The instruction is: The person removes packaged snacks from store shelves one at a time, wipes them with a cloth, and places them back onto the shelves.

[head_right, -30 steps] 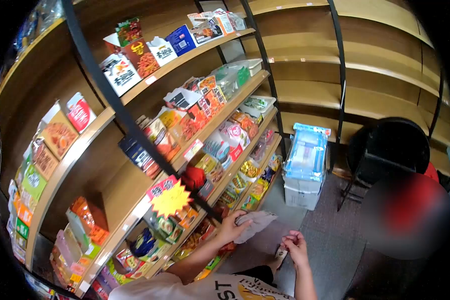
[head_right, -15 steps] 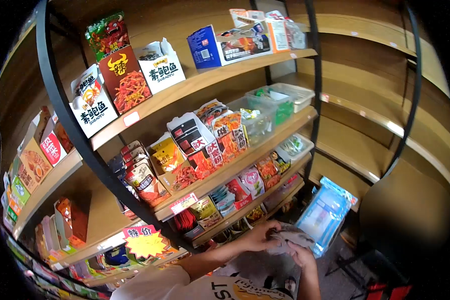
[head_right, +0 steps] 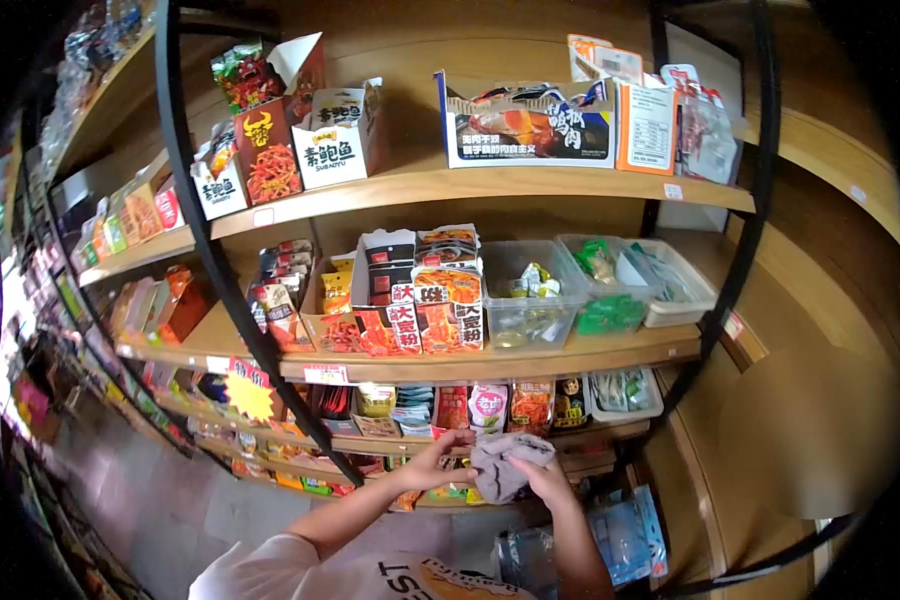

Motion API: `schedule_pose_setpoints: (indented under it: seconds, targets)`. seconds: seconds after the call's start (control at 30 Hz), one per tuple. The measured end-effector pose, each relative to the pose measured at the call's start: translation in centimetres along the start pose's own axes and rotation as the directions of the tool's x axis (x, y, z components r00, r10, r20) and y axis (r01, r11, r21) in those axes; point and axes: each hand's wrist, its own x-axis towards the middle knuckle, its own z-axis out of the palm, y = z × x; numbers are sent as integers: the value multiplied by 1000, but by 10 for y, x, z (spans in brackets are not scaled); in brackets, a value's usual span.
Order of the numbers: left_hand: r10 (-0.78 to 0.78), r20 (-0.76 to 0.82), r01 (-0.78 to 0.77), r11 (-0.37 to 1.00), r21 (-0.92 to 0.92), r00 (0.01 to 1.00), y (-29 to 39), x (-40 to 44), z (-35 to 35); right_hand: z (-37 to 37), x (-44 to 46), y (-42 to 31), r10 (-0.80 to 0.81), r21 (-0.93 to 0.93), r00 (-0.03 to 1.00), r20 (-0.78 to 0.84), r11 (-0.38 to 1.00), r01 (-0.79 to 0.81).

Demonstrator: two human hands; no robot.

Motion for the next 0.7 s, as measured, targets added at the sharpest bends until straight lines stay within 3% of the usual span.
schedule_pose_setpoints:
  seconds: [0.1, 0.23, 0.3, 0.33, 0.37, 0.4, 0.43, 0.47, 0.5, 0.53, 0.57, 0.6, 0.63, 0.67, 0.7]
  targets:
    - [61, -46, -48, 970, 240, 997, 17, 1, 5, -7, 14, 0, 22, 46, 992, 128, 999, -28]
    - [71, -232, 45, 886, 461, 970, 71, 11, -38, -18, 20, 2, 59, 102, 993, 101, 992, -70]
    - [155, -258, 51, 762, 645, 953, 131, 19, -70, -30, 18, 13, 212, 234, 976, -58, 953, -193]
    - [289, -287, 42, 635, 772, 913, 150, 24, -92, -35, 17, 23, 208, 322, 976, -57, 930, -180]
    - [417, -248, -45, 578, 815, 874, 178, 35, -115, -31, 9, 18, 189, 367, 981, -52, 917, -157]
    - [555, -192, -84, 433, 897, 809, 222, 44, -129, -39, 7, 35, 210, 395, 976, -62, 903, -170]
    - [555, -239, -105, 517, 850, 796, 274, 52, -130, -47, 5, 55, 232, 423, 970, -71, 888, -181]
    - [801, -117, -68, 193, 979, 587, 291, 78, -169, -43, 0, 57, 231, 426, 970, -71, 887, -180]
    - [844, 149, -118, -102, 988, 516, 336, 97, -180, -39, -8, 56, 233, 427, 967, -103, 888, -168]
    - [822, 71, -78, -33, 996, 565, 360, 120, -196, -35, -17, 61, 238, 429, 962, -136, 889, -159]
    - [744, -49, 76, -2, 997, 667, 379, 144, -211, -34, -21, 70, 248, 411, 952, -177, 898, -158]
    - [703, -14, 167, -150, 974, 711, 382, 170, -246, -37, -27, 84, 188, 261, 955, -231, 957, -125]
    - [542, -237, 378, -165, 911, 806, 387, 182, -252, -41, -33, 98, 113, 96, 956, -270, 991, -90]
    - [516, -243, 424, -267, 865, 821, 387, 193, -263, -49, -29, 119, 102, 220, 924, -370, 975, -20]
    - [490, -246, 456, -371, 809, 836, 390, 202, -272, -51, -28, 124, 80, 211, 926, -369, 977, -1]
